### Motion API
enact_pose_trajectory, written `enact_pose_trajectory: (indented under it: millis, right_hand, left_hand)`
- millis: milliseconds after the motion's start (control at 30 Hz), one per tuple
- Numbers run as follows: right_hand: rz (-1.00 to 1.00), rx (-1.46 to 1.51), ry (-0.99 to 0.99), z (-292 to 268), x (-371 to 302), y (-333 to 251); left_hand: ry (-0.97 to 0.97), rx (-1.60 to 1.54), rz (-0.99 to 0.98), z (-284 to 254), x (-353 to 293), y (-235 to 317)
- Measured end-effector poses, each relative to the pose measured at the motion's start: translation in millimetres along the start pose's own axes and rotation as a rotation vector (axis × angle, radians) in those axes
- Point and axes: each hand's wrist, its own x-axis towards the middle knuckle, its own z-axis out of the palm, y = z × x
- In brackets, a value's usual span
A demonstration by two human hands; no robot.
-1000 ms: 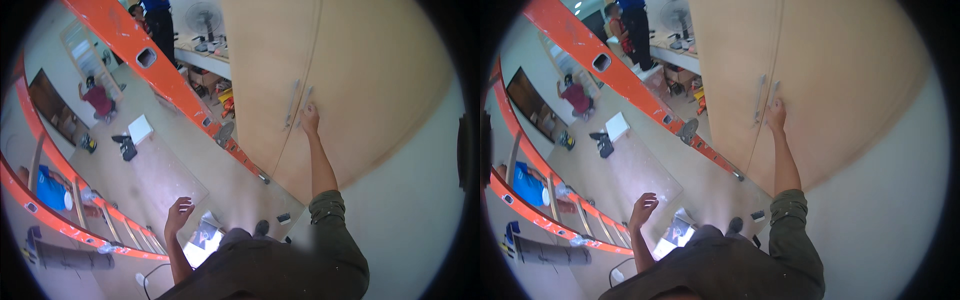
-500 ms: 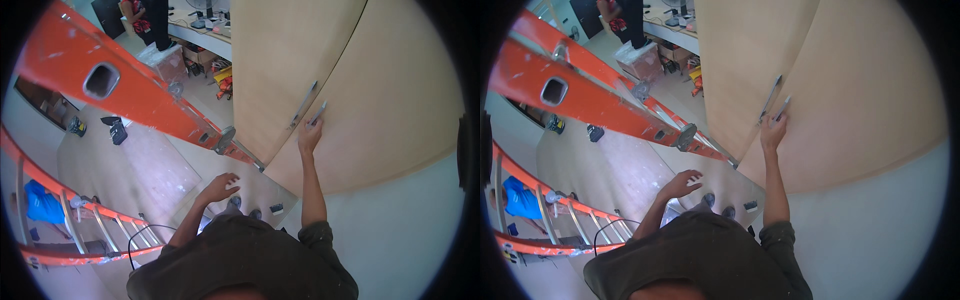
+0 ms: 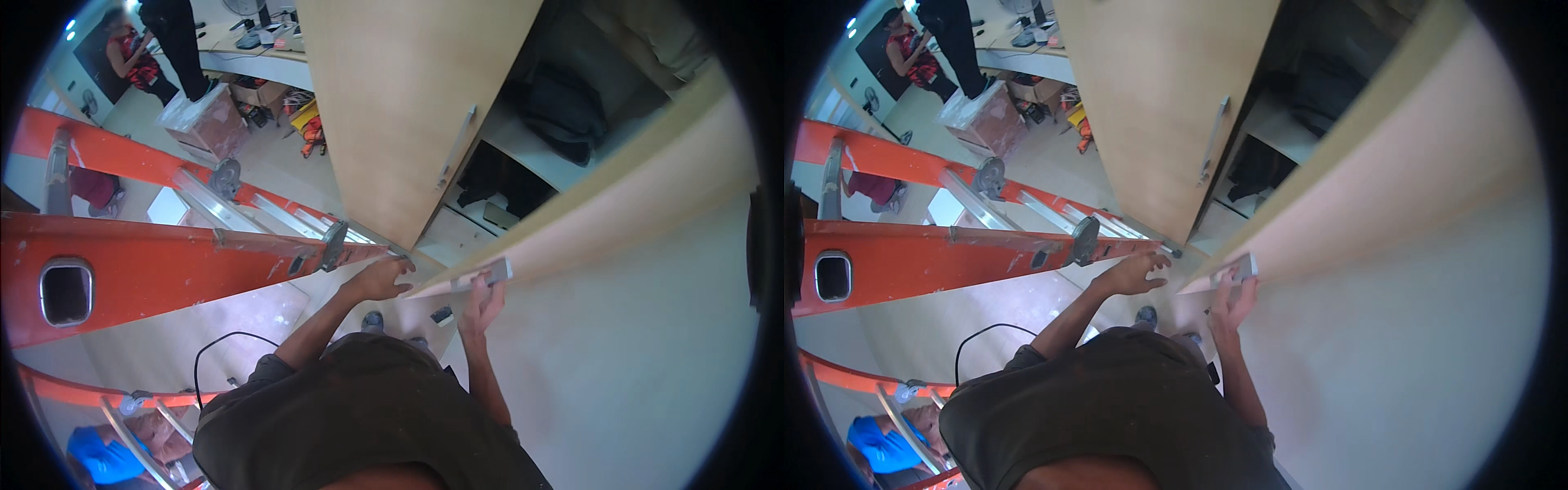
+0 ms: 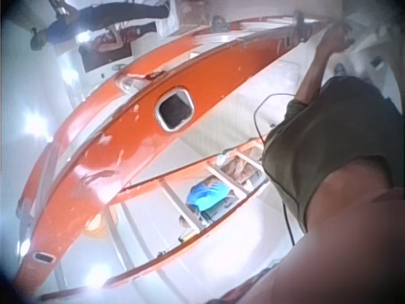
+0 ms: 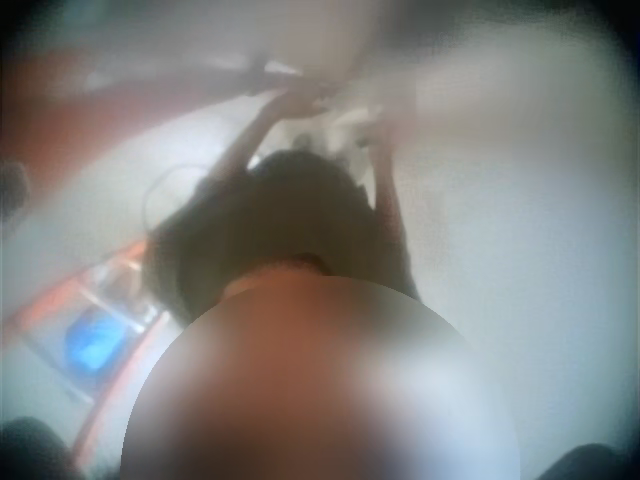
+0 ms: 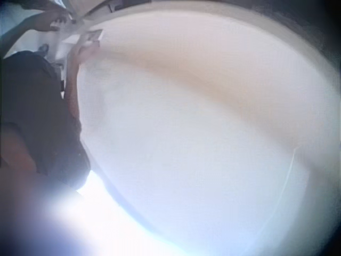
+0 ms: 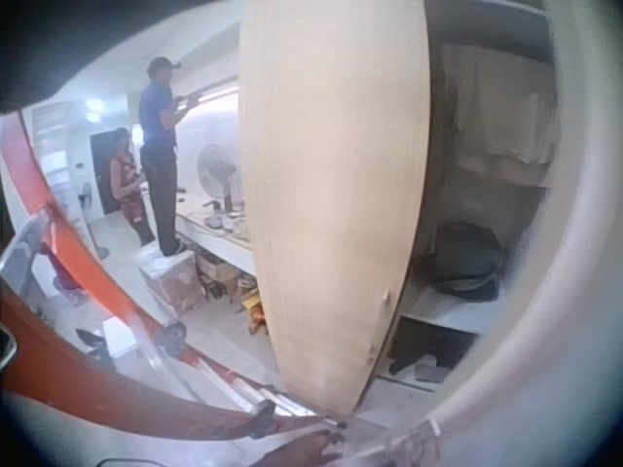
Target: The person opens and closes multiple cabinet doors and drawers in a kitchen and bathroom, retrieves a black cloth from a closet, and places it on the floor. The person also moves around the room and interacts with various items.
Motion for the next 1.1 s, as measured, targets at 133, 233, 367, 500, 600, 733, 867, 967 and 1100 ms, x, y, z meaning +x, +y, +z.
enact_pose_trajectory:
  millis: [133,233,367,500,600,733,867,967,1100]
  right_hand:
    - [0.062,0.082,0.101,-49,-50,7]
    - [0.057,-0.065,0.128,-97,-84,15]
    - [0.08,-0.186,0.253,-148,-112,30]
    - [0.119,-0.297,0.38,-180,-122,40]
    - [0.139,-0.338,0.47,-192,-120,50]
    - [0.148,-0.355,0.527,-210,-121,59]
    - [0.148,-0.373,0.545,-230,-126,63]
    - [0.161,-0.386,0.563,-241,-127,64]
    - [0.181,-0.401,0.596,-248,-127,63]
  left_hand:
    - [0.27,-0.194,0.111,-4,43,29]
    - [0.53,-0.195,0.197,-9,85,54]
    - [0.9,-0.16,0.275,-36,148,77]
    - [1.132,-0.178,0.193,-64,194,85]
    - [1.087,-0.22,0.131,-82,225,79]
    - [0.888,-0.325,0.086,-78,247,62]
    - [0.831,-0.26,0.069,-75,252,57]
    - [0.862,-0.171,0.081,-75,245,63]
    - [0.936,-0.07,0.074,-69,225,71]
